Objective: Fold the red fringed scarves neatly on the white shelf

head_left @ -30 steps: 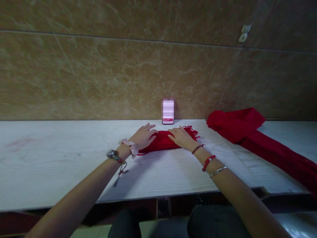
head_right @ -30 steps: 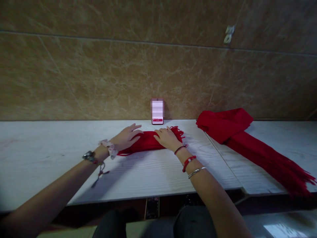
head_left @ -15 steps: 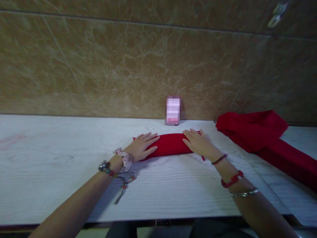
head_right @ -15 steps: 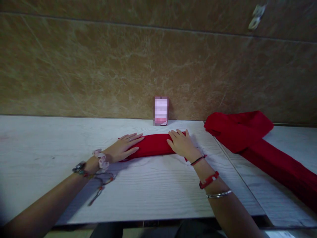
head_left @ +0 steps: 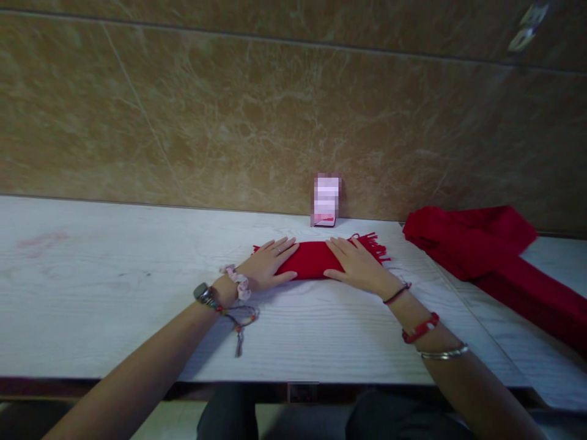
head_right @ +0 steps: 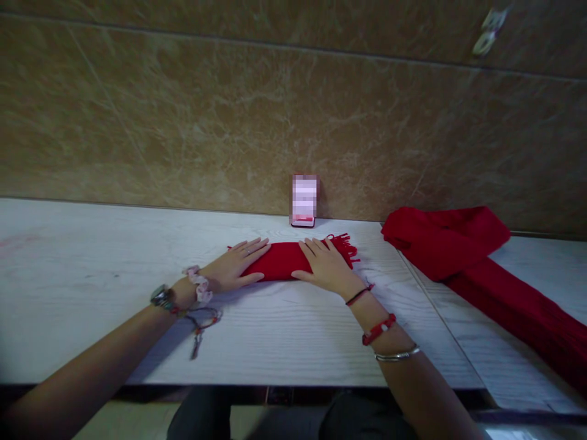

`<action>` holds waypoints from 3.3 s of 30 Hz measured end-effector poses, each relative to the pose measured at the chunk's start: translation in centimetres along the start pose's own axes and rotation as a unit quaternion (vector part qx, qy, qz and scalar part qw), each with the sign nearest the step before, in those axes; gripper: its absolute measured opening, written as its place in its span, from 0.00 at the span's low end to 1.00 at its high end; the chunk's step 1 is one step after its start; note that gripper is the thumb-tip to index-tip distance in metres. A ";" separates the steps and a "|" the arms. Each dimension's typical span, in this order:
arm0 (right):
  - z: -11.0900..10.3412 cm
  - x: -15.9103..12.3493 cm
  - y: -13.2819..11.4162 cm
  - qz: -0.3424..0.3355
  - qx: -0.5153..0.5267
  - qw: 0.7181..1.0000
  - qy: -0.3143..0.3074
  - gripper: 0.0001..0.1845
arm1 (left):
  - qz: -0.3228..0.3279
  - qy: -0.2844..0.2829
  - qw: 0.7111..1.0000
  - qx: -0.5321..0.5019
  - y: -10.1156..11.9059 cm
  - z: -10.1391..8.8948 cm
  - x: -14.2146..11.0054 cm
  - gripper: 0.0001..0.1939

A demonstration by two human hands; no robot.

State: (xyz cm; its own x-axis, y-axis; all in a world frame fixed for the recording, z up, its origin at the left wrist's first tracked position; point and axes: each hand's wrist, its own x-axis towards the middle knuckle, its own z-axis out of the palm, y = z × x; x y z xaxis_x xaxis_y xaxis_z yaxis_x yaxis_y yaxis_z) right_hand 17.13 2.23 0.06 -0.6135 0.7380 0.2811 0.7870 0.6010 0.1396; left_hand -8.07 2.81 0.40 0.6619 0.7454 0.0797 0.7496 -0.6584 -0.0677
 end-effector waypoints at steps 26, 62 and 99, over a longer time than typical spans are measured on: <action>0.3 -0.6 0.4 -0.029 -0.004 0.999 -0.024 0.46 | 0.016 0.018 0.999 0.031 1.4 0.0 0.4 0.38; -0.8 -1.6 0.6 -0.087 -0.020 0.996 0.018 0.34 | 0.074 0.047 0.993 -0.083 -0.3 -1.4 -0.3 0.33; 0.1 -1.0 1.3 0.082 0.028 0.996 -0.028 0.28 | 0.029 -0.036 0.999 -0.010 -1.0 -1.4 -1.0 0.32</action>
State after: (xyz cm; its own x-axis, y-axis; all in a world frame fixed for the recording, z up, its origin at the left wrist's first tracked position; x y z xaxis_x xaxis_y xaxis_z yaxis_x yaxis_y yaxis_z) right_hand 18.75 2.28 -0.10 -0.4813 0.8424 0.2423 0.8727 0.4865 0.0420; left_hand -9.51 2.61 1.73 0.7035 0.7107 0.0039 0.7099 -0.7025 -0.0499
